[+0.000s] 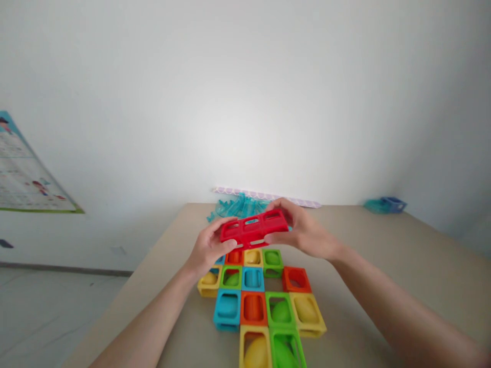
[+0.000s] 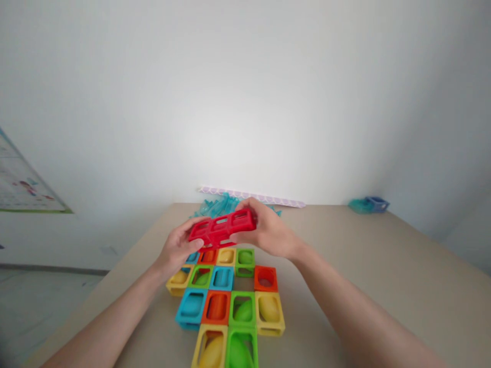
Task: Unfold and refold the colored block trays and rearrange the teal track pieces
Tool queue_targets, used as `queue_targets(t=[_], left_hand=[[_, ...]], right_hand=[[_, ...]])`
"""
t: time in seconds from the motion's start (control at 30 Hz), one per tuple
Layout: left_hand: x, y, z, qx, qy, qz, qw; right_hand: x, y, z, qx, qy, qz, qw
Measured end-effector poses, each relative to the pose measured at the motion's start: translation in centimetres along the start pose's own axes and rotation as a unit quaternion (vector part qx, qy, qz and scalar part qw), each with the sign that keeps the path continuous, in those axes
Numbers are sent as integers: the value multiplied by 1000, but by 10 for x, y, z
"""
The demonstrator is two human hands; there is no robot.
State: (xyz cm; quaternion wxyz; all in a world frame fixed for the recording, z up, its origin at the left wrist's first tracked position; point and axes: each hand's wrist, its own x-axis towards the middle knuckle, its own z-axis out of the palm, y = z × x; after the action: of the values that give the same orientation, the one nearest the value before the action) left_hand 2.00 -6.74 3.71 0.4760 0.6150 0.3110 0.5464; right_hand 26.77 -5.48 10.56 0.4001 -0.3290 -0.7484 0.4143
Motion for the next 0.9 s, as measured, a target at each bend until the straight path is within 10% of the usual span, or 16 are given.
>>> queue_targets(t=[0.23,0.4,0.6,0.73,0.9], left_hand=[[2,-6,-3,-30,-48,-10,998],[2,-8,-5,-36,-46,-19,998],[2,-12,-7,-40,-48,-14,998],[2,-10,-7,-36,-52,-15,998],[2,-9,-6,-30,-56,-15,998]], right_hand=[[-98,80,-125,-84,162,105,978],[-162,125,-195,-252,142,98,952],[-148,113,-137,-613,268,88,738],[-123,109,-85,-667,181,86,717],[-121,114,-90,-652,205,106,722]])
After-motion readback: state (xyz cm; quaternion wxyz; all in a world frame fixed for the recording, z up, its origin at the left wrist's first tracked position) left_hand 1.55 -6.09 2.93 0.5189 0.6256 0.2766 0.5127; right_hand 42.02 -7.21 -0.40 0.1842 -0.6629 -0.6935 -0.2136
